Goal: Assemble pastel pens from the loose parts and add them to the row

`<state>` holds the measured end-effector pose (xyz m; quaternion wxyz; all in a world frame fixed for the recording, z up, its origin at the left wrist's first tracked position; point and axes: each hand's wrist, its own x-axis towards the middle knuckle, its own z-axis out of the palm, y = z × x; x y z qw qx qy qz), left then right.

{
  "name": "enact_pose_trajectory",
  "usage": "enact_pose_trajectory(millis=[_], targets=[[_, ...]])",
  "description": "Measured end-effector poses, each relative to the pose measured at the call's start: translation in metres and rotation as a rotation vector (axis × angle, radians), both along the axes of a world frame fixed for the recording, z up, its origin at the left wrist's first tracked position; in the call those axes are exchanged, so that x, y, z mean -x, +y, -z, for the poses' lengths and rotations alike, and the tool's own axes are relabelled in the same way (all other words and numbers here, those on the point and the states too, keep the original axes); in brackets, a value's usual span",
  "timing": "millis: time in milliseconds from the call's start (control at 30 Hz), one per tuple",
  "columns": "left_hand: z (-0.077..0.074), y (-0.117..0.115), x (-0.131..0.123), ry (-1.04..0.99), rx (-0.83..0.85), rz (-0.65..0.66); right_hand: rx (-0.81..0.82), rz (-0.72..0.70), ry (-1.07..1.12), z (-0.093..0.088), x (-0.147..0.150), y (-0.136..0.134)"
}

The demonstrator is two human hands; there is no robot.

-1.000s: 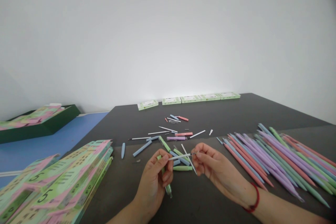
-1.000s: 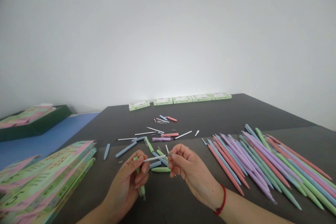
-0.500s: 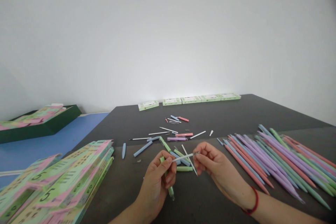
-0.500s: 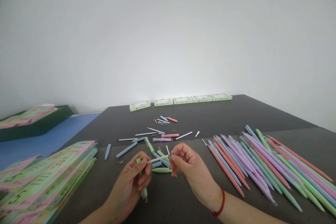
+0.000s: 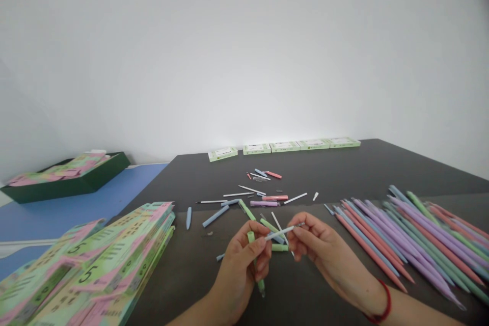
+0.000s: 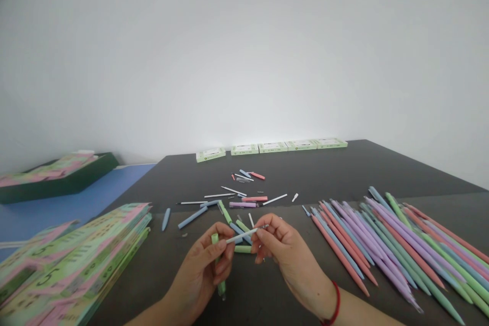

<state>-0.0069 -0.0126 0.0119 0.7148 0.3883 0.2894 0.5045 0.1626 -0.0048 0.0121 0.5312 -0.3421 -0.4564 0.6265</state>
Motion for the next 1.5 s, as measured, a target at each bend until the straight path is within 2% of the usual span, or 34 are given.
enact_pose_trajectory(millis=[133, 267, 367, 567, 733, 900, 1067, 1267, 1500], targets=[[-0.001, -0.002, 0.004, 0.162, -0.174, 0.012, 0.022, 0.000, 0.042, -0.011, -0.005, 0.000], [-0.010, -0.009, 0.008, 0.516, -0.374, -0.018, -0.112, 0.014, -0.100, -0.019, -0.012, -0.001], [-0.015, -0.012, 0.009, 0.700, -0.472, -0.061, -0.220, 0.028, -0.204, -0.023, -0.017, -0.001], [-0.011, -0.010, 0.009, 0.855, -0.559, -0.077, -0.349, 0.125, -0.424, -0.032, -0.023, -0.005], [-0.009, -0.010, 0.009, 0.925, -0.562, -0.092, -0.404, 0.130, -0.448, -0.035, -0.020, -0.012], [-0.006, -0.009, 0.010, 0.963, -0.587, -0.111, -0.401, 0.117, -0.476, -0.031, -0.017, -0.013], [-0.005, -0.007, 0.010, 1.093, -0.642, -0.090, -0.393, 0.124, -0.470, -0.024, -0.019, -0.010], [-0.006, -0.008, 0.009, 1.270, -0.731, -0.012, -0.377, -0.034, -0.516, -0.007, -0.011, -0.014], [-0.010, -0.013, 0.011, 1.351, -0.879, 0.030, -0.343, -0.068, -0.544, 0.005, -0.003, -0.015]])
